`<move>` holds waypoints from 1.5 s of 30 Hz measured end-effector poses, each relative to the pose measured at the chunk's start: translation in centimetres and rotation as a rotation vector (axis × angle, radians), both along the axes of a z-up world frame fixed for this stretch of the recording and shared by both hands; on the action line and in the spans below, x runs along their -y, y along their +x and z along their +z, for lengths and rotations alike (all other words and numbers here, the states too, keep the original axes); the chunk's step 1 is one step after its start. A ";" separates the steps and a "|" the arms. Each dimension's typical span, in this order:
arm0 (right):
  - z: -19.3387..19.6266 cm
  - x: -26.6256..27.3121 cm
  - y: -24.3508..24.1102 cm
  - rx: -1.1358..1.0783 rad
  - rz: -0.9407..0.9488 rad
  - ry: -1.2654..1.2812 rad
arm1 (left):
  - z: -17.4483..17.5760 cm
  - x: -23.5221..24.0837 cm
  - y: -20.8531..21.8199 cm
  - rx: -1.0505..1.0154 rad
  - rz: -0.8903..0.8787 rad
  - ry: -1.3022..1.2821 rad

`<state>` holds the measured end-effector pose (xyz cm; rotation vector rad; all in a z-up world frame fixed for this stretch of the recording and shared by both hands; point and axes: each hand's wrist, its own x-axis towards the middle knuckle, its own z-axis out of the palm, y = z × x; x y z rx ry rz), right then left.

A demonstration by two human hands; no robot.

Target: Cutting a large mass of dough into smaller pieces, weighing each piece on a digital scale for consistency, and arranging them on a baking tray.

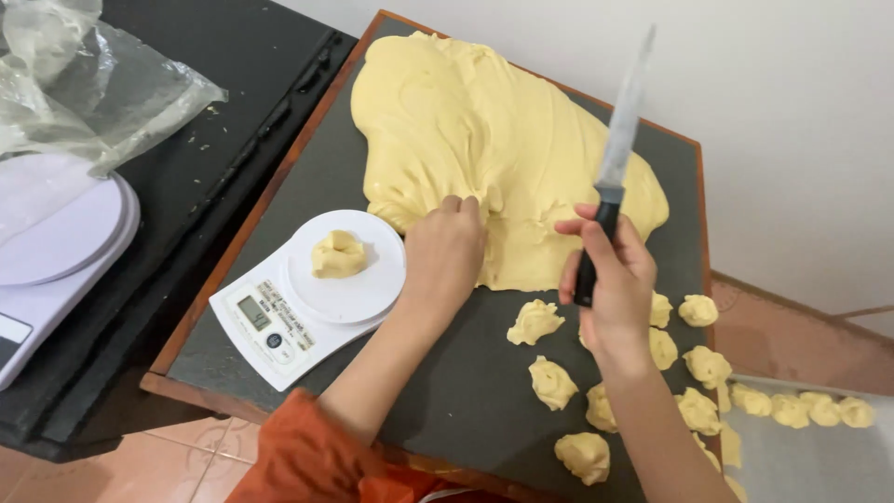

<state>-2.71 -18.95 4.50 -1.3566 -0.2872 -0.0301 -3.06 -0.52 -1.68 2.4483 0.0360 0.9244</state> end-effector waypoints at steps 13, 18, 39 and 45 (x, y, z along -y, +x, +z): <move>-5.3 2.2 -0.6 0.080 0.046 -0.823 | 2.0 -1.3 0.8 -0.227 0.094 -0.666; -5.3 -4.5 1.6 -0.087 0.168 -0.662 | 2.4 -1.0 -0.8 0.033 0.057 -0.401; -6.1 5.7 -5.8 -0.465 0.716 0.275 | 4.3 7.5 -13.3 0.286 -0.069 -0.642; -3.2 -0.4 -5.1 -0.420 0.429 0.071 | 1.8 -0.4 -12.3 0.254 0.079 -0.433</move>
